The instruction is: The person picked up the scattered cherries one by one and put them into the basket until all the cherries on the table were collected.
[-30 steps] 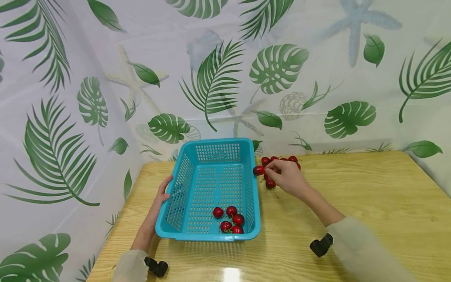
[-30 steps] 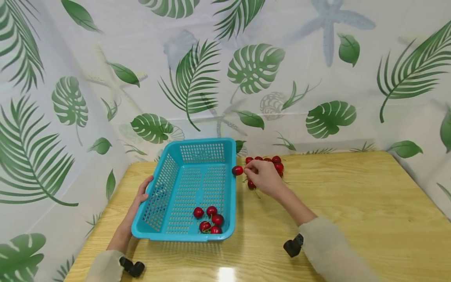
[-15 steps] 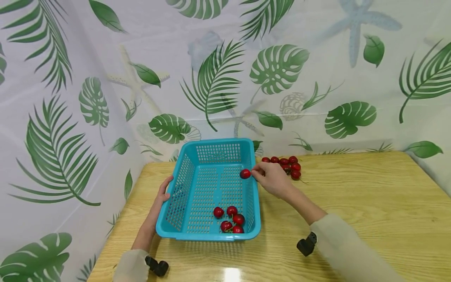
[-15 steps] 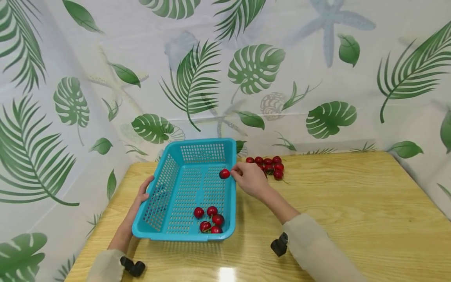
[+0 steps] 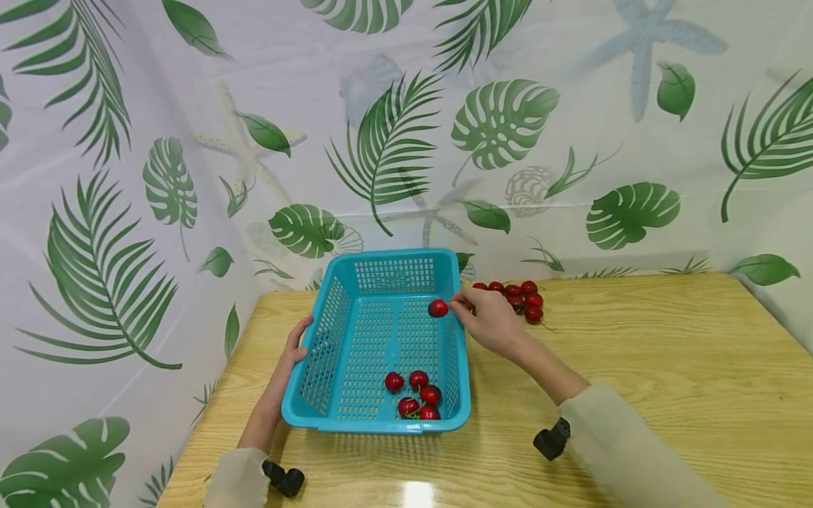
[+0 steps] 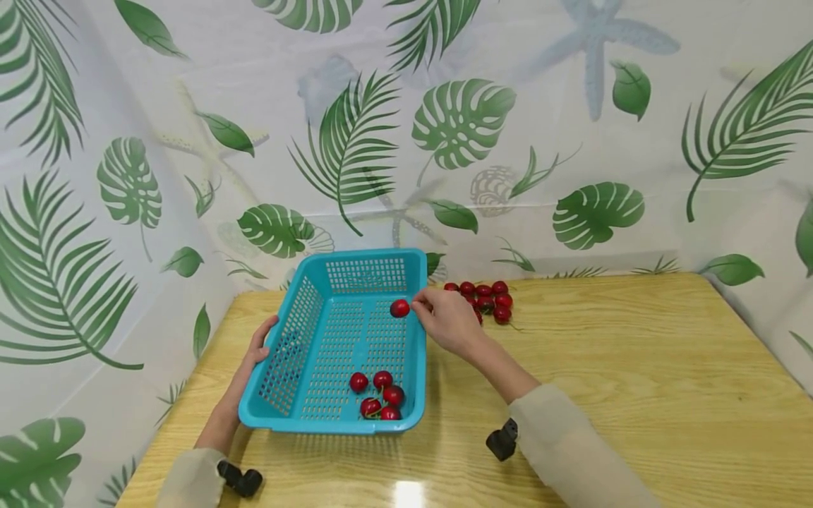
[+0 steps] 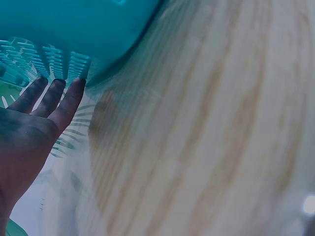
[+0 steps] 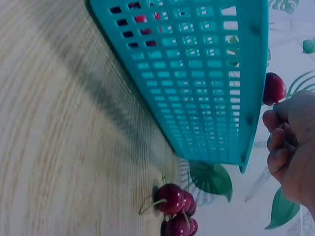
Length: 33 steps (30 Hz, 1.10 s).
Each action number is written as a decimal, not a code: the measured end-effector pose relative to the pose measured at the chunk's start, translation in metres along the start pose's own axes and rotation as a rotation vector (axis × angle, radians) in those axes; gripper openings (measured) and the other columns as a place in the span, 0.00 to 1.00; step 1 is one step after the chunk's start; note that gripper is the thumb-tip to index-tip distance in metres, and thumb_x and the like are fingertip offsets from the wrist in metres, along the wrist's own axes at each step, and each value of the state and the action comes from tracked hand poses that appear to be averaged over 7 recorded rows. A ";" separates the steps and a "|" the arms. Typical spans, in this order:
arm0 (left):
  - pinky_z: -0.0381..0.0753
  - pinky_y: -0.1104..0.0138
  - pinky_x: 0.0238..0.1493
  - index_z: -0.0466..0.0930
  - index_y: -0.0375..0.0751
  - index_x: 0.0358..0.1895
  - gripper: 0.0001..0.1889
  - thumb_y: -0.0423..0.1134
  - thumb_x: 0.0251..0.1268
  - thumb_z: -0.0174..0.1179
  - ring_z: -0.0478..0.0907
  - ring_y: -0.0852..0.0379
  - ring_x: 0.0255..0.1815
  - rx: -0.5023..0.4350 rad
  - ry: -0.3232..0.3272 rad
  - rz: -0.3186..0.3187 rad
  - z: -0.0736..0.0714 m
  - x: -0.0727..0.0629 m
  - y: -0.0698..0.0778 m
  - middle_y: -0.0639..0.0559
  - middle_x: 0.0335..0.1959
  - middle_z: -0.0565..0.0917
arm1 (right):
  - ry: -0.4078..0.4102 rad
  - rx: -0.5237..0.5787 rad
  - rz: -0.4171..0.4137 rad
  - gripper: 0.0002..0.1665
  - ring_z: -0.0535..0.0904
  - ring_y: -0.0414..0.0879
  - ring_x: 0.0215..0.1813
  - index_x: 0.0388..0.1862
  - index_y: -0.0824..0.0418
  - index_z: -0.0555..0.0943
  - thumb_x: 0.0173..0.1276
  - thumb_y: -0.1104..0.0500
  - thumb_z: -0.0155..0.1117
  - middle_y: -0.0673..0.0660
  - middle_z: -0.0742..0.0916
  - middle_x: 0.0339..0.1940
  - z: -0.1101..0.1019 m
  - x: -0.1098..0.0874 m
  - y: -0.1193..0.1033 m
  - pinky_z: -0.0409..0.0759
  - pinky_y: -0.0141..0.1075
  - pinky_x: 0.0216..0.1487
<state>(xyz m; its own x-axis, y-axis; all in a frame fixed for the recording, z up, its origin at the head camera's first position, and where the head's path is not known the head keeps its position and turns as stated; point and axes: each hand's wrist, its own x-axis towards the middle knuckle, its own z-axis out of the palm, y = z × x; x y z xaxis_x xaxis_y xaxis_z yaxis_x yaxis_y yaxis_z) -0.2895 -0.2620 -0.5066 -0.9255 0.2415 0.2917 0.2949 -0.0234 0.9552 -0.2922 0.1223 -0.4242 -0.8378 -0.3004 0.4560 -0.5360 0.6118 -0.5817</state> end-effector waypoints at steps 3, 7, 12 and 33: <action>0.69 0.67 0.57 0.62 0.87 0.61 0.35 0.32 0.64 0.37 0.64 0.62 0.62 0.018 0.024 -0.062 0.006 -0.002 0.011 0.26 0.75 0.43 | -0.014 0.008 -0.039 0.08 0.73 0.41 0.27 0.41 0.65 0.85 0.72 0.62 0.61 0.55 0.87 0.30 0.003 0.000 -0.006 0.73 0.34 0.28; 0.69 0.62 0.58 0.63 0.71 0.71 0.30 0.46 0.64 0.50 0.64 0.55 0.65 -0.019 -0.007 0.030 -0.006 0.003 -0.014 0.31 0.76 0.47 | -0.048 0.026 -0.094 0.07 0.70 0.39 0.25 0.40 0.65 0.84 0.72 0.64 0.61 0.54 0.85 0.27 0.010 -0.001 -0.014 0.71 0.33 0.26; 0.71 0.64 0.58 0.59 0.53 0.77 0.34 0.43 0.67 0.52 0.65 0.57 0.67 -0.120 -0.127 0.234 -0.056 0.027 -0.104 0.55 0.76 0.58 | -0.116 0.025 -0.123 0.07 0.70 0.39 0.25 0.39 0.64 0.83 0.73 0.63 0.59 0.53 0.84 0.26 0.018 0.000 -0.028 0.71 0.32 0.27; 0.68 0.69 0.57 0.63 0.78 0.67 0.33 0.35 0.64 0.38 0.64 0.63 0.62 -0.021 0.015 -0.041 0.008 -0.004 0.011 0.26 0.76 0.43 | -0.424 -0.201 -0.263 0.08 0.73 0.39 0.30 0.36 0.57 0.82 0.75 0.59 0.57 0.48 0.82 0.31 0.056 -0.005 -0.063 0.75 0.33 0.33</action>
<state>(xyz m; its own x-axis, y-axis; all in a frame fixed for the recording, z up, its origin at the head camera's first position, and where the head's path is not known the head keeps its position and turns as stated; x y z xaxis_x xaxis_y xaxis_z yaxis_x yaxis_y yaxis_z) -0.2808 -0.2549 -0.4977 -0.9402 0.2283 0.2528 0.2518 -0.0342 0.9672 -0.2604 0.0441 -0.4280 -0.6689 -0.7060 0.2327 -0.7376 0.5916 -0.3255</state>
